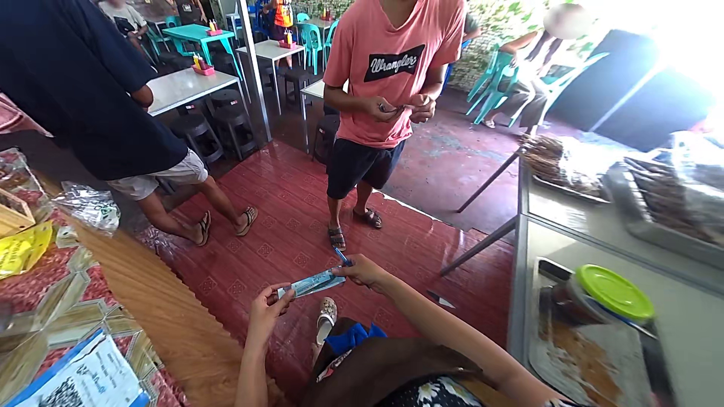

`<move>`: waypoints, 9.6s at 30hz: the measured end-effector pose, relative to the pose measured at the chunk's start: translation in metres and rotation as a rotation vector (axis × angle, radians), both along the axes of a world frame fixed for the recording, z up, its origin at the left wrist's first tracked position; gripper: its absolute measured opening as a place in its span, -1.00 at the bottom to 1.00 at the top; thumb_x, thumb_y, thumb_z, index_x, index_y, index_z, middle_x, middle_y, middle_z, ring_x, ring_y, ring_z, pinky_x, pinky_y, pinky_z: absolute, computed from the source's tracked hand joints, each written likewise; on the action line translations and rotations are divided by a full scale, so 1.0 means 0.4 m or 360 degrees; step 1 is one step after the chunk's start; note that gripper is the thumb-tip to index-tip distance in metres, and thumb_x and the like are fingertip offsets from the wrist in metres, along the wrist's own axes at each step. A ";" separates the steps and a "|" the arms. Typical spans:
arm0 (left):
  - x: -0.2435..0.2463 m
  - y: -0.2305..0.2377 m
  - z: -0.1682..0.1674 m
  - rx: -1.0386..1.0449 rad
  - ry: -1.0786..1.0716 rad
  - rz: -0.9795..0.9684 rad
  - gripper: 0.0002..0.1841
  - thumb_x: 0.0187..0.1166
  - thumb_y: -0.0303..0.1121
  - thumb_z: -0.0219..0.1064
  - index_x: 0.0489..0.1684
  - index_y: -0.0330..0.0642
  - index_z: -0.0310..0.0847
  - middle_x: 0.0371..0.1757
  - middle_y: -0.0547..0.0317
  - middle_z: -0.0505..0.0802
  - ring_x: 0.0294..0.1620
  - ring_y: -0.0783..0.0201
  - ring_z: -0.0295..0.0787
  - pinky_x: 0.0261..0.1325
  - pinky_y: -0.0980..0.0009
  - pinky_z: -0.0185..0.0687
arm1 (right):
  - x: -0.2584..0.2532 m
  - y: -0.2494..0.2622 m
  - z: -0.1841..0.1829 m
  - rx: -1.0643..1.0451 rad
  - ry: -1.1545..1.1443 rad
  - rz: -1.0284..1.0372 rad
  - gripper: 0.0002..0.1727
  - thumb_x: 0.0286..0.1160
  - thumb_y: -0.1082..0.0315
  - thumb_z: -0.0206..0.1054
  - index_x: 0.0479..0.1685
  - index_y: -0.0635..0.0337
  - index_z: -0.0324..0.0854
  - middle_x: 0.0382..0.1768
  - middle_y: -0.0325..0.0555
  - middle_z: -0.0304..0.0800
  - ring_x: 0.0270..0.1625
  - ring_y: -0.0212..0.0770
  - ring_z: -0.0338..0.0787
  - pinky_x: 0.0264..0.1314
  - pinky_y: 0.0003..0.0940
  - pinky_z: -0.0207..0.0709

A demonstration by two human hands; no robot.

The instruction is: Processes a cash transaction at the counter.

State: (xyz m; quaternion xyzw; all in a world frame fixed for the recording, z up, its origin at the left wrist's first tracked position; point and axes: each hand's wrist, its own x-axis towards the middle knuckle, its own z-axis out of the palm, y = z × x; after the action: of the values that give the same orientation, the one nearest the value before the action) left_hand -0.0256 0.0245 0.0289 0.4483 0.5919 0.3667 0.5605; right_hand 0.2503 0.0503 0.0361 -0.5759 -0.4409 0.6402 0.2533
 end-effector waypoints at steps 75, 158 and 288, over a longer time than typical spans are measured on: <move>0.006 -0.008 -0.002 0.0018 0.0070 -0.0055 -0.74 0.53 -0.50 0.47 0.12 -0.36 0.72 -0.24 0.05 0.88 -0.33 0.38 0.82 -0.18 0.47 0.74 | 0.013 -0.013 -0.038 -0.0062 -0.0025 0.0016 -0.79 0.60 0.23 0.45 -0.18 0.18 0.60 -0.61 -0.38 0.50 -0.74 -0.57 0.26 -0.67 -0.65 0.16; -0.084 0.012 -0.021 -0.0046 0.0023 0.0259 -0.76 0.78 -0.42 0.21 0.19 -0.36 0.69 -0.15 0.04 0.88 -0.28 0.38 0.79 -0.20 0.49 0.68 | 0.213 0.307 0.114 0.0065 0.1108 -0.1949 -0.47 0.87 -0.11 -0.11 -0.17 0.12 0.58 -0.83 -0.45 0.17 -0.90 -0.58 0.09 -0.85 -0.71 0.06; 0.360 0.233 0.209 0.0032 -0.0391 -0.0644 -0.28 0.77 -0.20 0.26 0.84 -0.29 0.03 0.46 -0.56 0.58 0.19 -0.31 0.72 0.19 -0.17 0.66 | 0.153 0.256 0.098 0.0316 0.0938 -0.0566 -0.56 0.91 0.21 -0.28 0.02 0.00 0.60 -0.27 -0.37 0.91 -0.29 -0.52 0.86 -0.19 -0.56 0.78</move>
State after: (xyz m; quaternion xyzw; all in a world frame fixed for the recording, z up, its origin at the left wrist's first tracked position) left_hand 0.1182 0.1177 0.1126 0.5154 0.4135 0.3045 0.6860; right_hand 0.3116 0.1528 0.0752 -0.4067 -0.3019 0.6787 0.5318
